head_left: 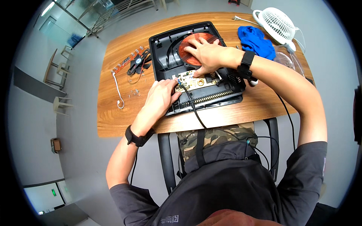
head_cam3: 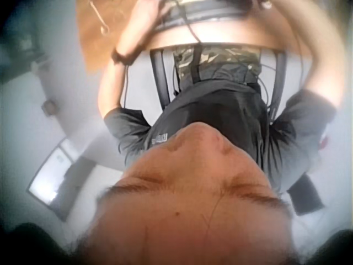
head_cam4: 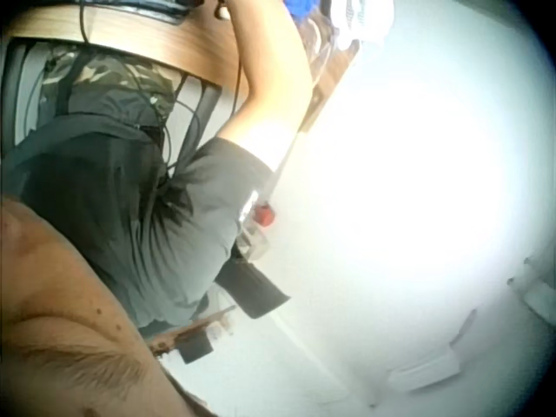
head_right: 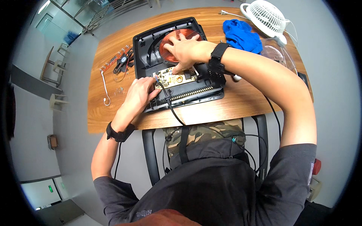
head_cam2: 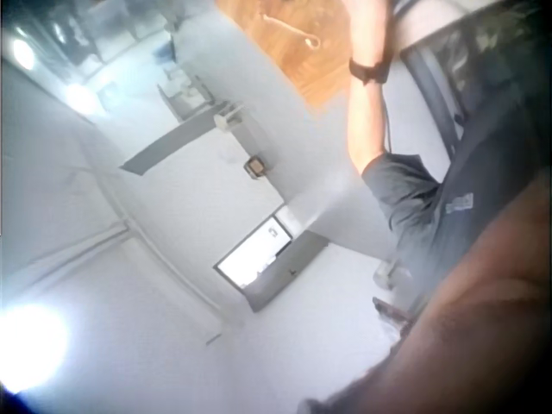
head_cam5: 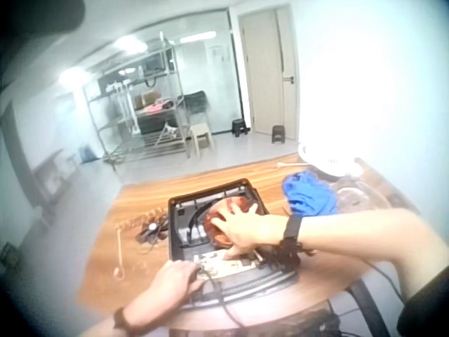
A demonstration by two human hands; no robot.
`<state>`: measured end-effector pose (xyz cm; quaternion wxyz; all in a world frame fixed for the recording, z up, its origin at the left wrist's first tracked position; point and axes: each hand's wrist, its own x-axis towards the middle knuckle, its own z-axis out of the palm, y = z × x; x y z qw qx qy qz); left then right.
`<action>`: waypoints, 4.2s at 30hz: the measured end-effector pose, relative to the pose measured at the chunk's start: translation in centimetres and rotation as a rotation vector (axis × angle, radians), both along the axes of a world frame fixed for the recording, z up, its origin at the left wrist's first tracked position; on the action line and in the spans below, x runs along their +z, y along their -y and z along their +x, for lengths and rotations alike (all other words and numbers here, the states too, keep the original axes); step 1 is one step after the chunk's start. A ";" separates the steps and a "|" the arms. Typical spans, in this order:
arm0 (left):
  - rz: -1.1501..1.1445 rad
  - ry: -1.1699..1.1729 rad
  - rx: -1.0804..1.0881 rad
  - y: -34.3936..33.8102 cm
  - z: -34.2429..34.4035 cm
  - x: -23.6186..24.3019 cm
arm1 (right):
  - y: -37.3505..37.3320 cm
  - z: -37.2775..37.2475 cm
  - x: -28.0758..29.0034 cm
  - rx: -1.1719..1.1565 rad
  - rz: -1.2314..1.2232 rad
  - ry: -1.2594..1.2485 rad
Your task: The person uses a screwdriver to remove and install screws on a disassembled electronic device with a copper-colored circular component. They manipulate internal parts and wires while seated at a wooden table.
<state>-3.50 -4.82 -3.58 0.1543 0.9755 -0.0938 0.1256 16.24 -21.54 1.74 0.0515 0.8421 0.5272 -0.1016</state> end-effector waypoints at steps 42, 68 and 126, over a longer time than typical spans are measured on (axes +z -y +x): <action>-0.765 -0.493 0.388 -0.4 10.3 3.4 | -1.8 7.4 -1.1 -0.466 0.227 -0.085; -0.376 -0.053 0.228 -5.6 7.6 7.3 | -2.7 5.2 2.7 -0.164 0.498 -0.714; -0.145 -0.436 -0.044 -4.1 7.5 3.6 | -4.7 4.7 -0.6 -0.040 0.511 -0.617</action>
